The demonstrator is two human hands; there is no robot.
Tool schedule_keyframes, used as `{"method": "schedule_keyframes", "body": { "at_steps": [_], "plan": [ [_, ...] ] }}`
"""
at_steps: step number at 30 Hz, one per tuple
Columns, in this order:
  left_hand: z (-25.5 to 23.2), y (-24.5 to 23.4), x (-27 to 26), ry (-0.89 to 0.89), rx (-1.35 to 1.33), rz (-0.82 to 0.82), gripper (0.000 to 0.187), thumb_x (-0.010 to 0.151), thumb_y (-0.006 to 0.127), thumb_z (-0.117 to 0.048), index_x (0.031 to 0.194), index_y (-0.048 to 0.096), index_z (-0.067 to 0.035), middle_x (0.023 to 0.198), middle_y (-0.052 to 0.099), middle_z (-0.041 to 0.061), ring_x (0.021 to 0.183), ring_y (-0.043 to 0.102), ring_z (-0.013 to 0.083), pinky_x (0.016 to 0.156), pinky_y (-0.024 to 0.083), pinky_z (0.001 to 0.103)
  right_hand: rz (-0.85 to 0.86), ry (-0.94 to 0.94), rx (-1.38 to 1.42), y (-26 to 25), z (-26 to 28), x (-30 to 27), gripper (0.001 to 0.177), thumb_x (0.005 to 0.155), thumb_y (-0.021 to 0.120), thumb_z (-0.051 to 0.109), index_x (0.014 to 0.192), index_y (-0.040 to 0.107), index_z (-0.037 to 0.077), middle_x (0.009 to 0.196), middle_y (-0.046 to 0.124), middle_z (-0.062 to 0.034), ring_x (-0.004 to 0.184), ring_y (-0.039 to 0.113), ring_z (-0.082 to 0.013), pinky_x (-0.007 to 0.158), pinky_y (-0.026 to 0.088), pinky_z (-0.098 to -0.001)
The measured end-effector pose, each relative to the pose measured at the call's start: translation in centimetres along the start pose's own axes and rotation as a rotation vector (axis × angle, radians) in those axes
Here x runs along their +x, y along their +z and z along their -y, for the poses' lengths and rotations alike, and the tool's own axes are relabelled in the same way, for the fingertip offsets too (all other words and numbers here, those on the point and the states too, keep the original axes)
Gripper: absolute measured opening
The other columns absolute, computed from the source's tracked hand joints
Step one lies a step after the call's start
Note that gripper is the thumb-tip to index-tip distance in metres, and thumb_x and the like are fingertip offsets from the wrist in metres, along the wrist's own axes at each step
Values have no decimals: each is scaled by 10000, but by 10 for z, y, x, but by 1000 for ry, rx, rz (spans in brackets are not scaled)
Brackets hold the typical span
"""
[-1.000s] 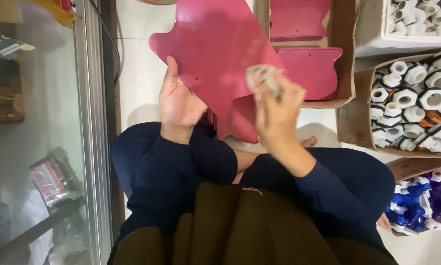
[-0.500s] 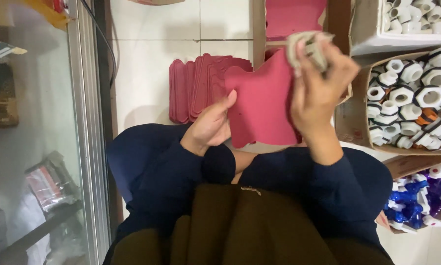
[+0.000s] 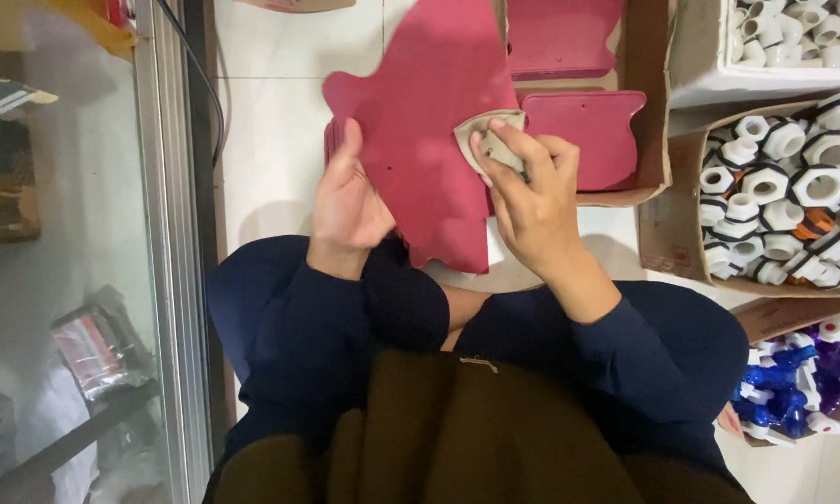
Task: The person sits on the floor and wipes the surface of pink plastic parts using a cloth. They handle the parts one at a time, wiping each piece and placing it into a cardboard box.
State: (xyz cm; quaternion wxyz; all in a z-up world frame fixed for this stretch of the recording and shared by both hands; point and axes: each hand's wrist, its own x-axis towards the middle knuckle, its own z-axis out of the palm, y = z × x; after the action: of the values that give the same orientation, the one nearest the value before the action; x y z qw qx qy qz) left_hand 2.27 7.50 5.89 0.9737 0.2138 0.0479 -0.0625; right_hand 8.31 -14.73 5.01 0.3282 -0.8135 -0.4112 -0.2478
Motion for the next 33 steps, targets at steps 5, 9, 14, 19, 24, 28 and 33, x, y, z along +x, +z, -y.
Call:
{"method": "schedule_keyframes", "body": {
  "at_steps": [5, 9, 14, 19, 24, 28, 33],
  "plan": [
    [-22, -9, 1, 86, -2, -37, 628, 1041, 425, -550, 1369, 625, -54, 1319, 672, 199, 1266, 645, 397, 1123, 492, 652, 109, 9, 158, -1, -2, 0, 203, 1049, 601, 115, 1176, 756, 80, 1379, 633, -117, 1055, 513, -360, 954, 430, -466],
    [-28, -6, 0, 256, -78, -153, 518, 1033, 514, -487, 1333, 665, -93, 1321, 687, 143, 1259, 660, 365, 1169, 484, 631, 325, 82, 240, -36, -3, 21, 224, 1037, 616, 110, 1225, 735, 85, 1350, 632, -136, 1074, 519, -385, 966, 446, -494],
    [-10, -40, 9, 671, 293, -271, 492, 1164, 511, -479, 1530, 474, -152, 1511, 550, 208, 1407, 532, 402, 1217, 361, 612, 748, 333, 263, -60, -9, 21, 149, 946, 658, 89, 967, 763, -14, 1018, 717, -265, 903, 648, -526, 847, 487, -622],
    [58, 4, 9, 639, 1253, -514, 579, 1157, 293, -366, 1574, 302, 35, 1646, 261, 287, 1560, 236, 380, 1323, 108, 510, 571, 270, 21, -23, 35, 6, 376, 921, 727, 387, 1119, 718, 67, 890, 679, -150, 806, 669, -372, 714, 532, -474],
    [90, 6, 7, 890, 1205, -307, 461, 1191, 316, -159, 1635, 259, -48, 1730, 199, 137, 1611, 182, 294, 1353, 97, 465, 292, 58, -343, 31, 30, -42, 408, 817, 757, 409, 1105, 702, 125, 785, 536, -37, 699, 534, -245, 611, 451, -380],
    [107, -9, 10, 727, 1150, -399, 430, 1158, 351, -186, 1563, 351, -42, 1579, 410, 180, 1472, 410, 289, 1283, 232, 494, 143, 31, -389, 36, 25, -42, 300, 852, 720, 381, 1026, 727, 137, 733, 509, -29, 680, 522, -230, 575, 418, -374],
    [90, 10, 11, 821, 1183, -265, 566, 1186, 328, -188, 1689, 81, -114, 1760, 20, 144, 1635, 36, 326, 1350, 45, 501, 99, 10, -375, 28, 29, -33, 221, 859, 684, 223, 1035, 745, 105, 749, 538, -59, 710, 544, -252, 604, 422, -376]
  ]
}}
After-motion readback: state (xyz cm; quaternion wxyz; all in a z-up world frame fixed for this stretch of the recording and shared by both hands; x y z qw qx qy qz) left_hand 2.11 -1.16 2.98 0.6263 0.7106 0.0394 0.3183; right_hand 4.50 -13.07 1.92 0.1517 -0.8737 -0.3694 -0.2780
